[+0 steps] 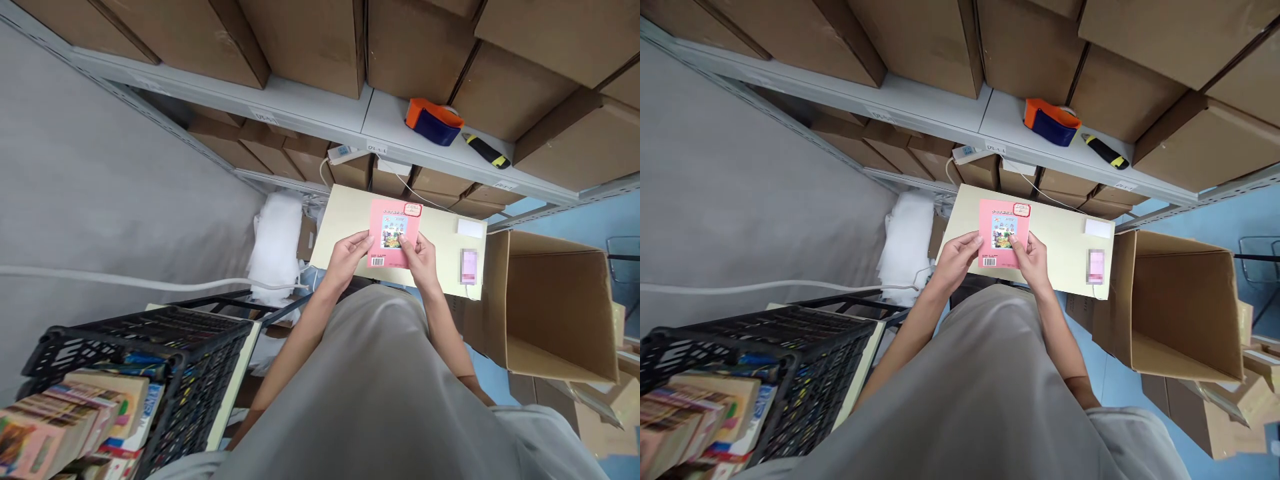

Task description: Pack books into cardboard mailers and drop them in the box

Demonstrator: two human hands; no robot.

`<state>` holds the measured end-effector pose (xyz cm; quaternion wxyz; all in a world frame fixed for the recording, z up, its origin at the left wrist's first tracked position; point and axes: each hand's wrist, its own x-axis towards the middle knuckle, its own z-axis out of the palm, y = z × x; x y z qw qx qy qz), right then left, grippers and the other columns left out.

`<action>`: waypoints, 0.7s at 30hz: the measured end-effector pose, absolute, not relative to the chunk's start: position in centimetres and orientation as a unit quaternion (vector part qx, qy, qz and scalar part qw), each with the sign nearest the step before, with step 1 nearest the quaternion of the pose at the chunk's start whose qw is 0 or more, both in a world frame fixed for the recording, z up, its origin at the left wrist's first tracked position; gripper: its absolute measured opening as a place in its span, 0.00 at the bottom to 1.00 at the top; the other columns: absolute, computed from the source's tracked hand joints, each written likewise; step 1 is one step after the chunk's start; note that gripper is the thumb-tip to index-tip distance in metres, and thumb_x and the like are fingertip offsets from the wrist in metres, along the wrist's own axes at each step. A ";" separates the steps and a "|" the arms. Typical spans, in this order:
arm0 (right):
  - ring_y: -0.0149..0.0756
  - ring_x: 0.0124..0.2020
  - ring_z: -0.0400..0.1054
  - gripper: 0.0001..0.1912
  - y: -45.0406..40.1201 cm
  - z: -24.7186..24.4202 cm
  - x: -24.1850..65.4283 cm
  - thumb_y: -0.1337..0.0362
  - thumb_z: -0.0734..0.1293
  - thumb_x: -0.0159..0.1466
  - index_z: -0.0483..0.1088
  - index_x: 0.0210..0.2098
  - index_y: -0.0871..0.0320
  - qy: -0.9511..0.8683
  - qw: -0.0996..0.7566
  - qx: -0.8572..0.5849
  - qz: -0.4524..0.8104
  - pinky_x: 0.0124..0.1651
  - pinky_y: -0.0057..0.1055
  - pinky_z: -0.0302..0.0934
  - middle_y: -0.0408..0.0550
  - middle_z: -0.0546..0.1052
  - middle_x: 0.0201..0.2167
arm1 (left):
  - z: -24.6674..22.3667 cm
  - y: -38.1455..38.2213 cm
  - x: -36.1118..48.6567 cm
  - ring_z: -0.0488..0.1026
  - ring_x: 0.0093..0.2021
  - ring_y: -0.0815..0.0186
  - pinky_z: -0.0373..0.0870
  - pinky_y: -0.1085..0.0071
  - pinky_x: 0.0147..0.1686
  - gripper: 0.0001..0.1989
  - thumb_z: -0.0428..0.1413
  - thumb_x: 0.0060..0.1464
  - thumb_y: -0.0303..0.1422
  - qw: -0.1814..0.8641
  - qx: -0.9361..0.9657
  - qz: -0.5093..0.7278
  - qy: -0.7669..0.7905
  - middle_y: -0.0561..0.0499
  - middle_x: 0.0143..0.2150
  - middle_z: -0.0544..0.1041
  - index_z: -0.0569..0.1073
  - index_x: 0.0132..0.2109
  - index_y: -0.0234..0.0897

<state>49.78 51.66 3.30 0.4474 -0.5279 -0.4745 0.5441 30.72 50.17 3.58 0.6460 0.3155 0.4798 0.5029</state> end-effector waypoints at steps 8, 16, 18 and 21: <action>0.50 0.59 0.82 0.30 51.6 2.0 49.0 0.37 0.72 0.73 0.76 0.63 0.51 -0.526 0.447 -0.535 0.487 0.60 0.47 0.80 0.57 0.84 0.62 | 1.9 50.2 30.0 0.87 0.52 0.49 0.85 0.51 0.58 0.35 0.77 0.46 0.59 0.601 0.279 0.534 0.524 0.41 0.47 0.90 0.90 0.50 0.36; 0.54 0.68 0.77 0.33 50.8 2.2 47.7 0.36 0.70 0.74 0.74 0.69 0.47 -0.572 0.405 -0.520 0.488 0.68 0.53 0.76 0.57 0.79 0.70 | 2.4 50.6 29.3 0.87 0.49 0.49 0.87 0.52 0.54 0.31 0.76 0.50 0.58 0.496 0.351 0.555 0.568 0.42 0.48 0.91 0.91 0.47 0.36; 0.54 0.71 0.75 0.38 50.4 2.1 47.0 0.34 0.72 0.72 0.71 0.72 0.45 -0.575 0.394 -0.490 0.524 0.68 0.51 0.76 0.55 0.77 0.73 | 3.0 50.2 29.8 0.88 0.48 0.50 0.87 0.55 0.51 0.28 0.73 0.56 0.56 0.477 0.379 0.547 0.574 0.43 0.49 0.90 0.91 0.51 0.37; 0.51 0.71 0.76 0.39 50.2 1.9 46.1 0.33 0.72 0.71 0.71 0.72 0.46 -0.560 0.407 -0.471 0.547 0.69 0.46 0.76 0.54 0.77 0.72 | 3.7 49.3 31.0 0.87 0.54 0.50 0.86 0.54 0.57 0.21 0.69 0.63 0.50 0.430 0.440 0.540 0.574 0.42 0.56 0.89 0.90 0.53 0.40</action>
